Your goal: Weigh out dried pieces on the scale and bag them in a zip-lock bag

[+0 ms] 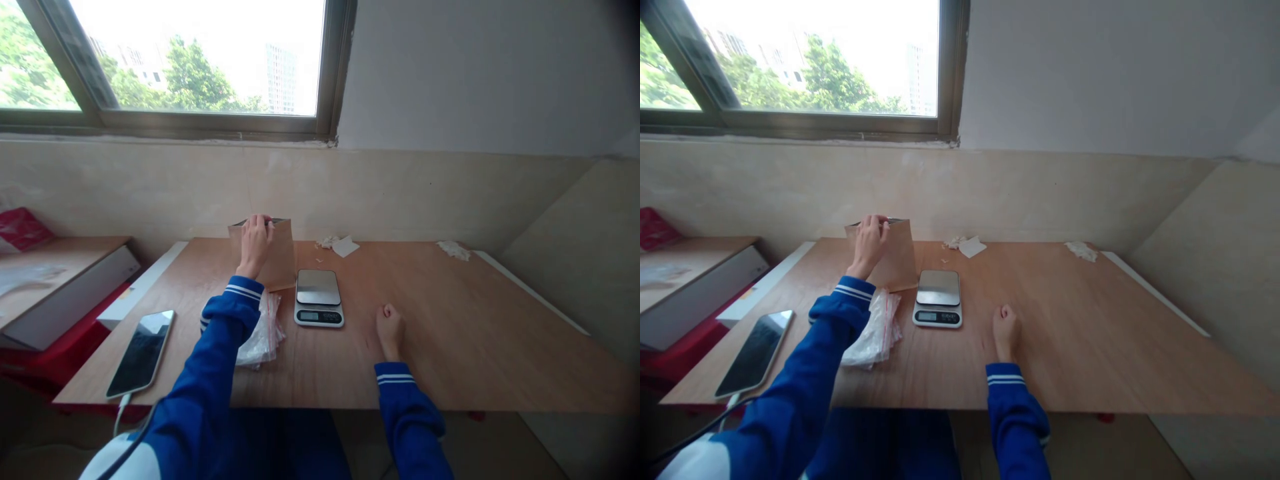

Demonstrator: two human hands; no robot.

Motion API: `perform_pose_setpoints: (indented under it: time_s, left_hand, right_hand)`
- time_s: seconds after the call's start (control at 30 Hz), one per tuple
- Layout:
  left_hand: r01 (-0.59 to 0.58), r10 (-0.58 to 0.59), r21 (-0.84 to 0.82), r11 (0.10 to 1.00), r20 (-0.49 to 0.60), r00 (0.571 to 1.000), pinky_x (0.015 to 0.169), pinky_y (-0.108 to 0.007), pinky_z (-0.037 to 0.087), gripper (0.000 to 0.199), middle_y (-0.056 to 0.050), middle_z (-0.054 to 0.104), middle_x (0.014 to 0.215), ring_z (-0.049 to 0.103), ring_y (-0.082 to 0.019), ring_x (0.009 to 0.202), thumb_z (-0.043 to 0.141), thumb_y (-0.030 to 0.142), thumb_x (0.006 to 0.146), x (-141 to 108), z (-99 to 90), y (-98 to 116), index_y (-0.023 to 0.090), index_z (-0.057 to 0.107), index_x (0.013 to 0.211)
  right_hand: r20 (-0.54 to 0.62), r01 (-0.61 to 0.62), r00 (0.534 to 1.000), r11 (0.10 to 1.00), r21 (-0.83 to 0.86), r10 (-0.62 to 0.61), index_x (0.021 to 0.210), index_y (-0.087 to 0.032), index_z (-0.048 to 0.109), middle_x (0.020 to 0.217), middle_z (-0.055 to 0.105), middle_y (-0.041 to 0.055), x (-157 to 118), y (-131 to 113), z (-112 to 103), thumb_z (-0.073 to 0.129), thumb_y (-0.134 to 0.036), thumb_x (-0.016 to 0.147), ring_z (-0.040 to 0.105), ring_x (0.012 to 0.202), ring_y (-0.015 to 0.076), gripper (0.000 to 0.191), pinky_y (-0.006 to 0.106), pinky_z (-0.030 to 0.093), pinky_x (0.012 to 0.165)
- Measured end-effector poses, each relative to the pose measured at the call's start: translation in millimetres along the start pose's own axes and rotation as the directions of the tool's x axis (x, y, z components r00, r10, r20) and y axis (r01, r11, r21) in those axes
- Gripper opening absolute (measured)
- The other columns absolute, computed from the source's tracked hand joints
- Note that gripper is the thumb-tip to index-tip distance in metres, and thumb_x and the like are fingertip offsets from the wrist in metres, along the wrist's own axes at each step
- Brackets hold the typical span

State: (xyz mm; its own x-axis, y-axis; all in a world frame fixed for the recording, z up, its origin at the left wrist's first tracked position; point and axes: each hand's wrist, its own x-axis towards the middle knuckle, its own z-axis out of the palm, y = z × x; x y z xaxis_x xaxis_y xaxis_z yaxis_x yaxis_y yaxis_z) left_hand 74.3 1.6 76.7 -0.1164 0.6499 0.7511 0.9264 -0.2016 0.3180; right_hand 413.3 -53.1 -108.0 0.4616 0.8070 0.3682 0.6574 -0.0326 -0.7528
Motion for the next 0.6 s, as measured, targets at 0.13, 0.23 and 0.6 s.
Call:
perform_pose_setpoints:
  time_s: [0.13,0.23,0.6]
  left_hand:
    - [-0.110,0.089,0.130,0.985,0.163,0.983,0.095,-0.041,0.035,0.027,-0.011,0.062,0.097,0.054,-0.026,0.098,0.035,0.028,0.097,-1.1,0.6,-13.3,0.017,0.060,0.096]
    - [-0.186,0.150,0.153,0.971,0.219,0.964,0.091,-0.040,0.036,0.028,-0.010,0.063,0.098,0.053,-0.026,0.096,0.036,0.031,0.097,-1.1,-7.0,-22.3,0.020,0.062,0.096]
    - [-0.153,0.034,0.238,0.959,0.442,0.896,0.081,-0.031,0.045,0.047,-0.013,0.067,0.095,0.063,-0.022,0.089,0.027,0.035,0.100,30.7,-27.5,-19.4,0.015,0.069,0.098]
  right_hand:
    - [-0.043,-0.036,0.998,0.999,0.010,0.036,0.055,-0.024,0.020,0.049,0.020,-0.0073,-0.7,-1.0,-0.7,0.042,-0.027,0.077,0.020,0.052,0.0113,0.031,0.029,0.016,0.053]
    - [-0.056,-0.047,0.997,0.999,0.014,0.048,0.055,-0.024,0.020,0.050,0.020,-0.0072,-0.5,-1.1,-0.9,0.042,-0.028,0.076,0.020,0.052,0.0114,0.030,0.029,0.017,0.052]
    - [-0.065,-0.041,0.997,0.998,0.042,0.044,0.056,-0.024,0.023,0.049,0.023,-0.0074,1.7,6.2,3.0,0.042,-0.030,0.076,0.021,0.053,0.0115,0.028,0.029,0.018,0.053]
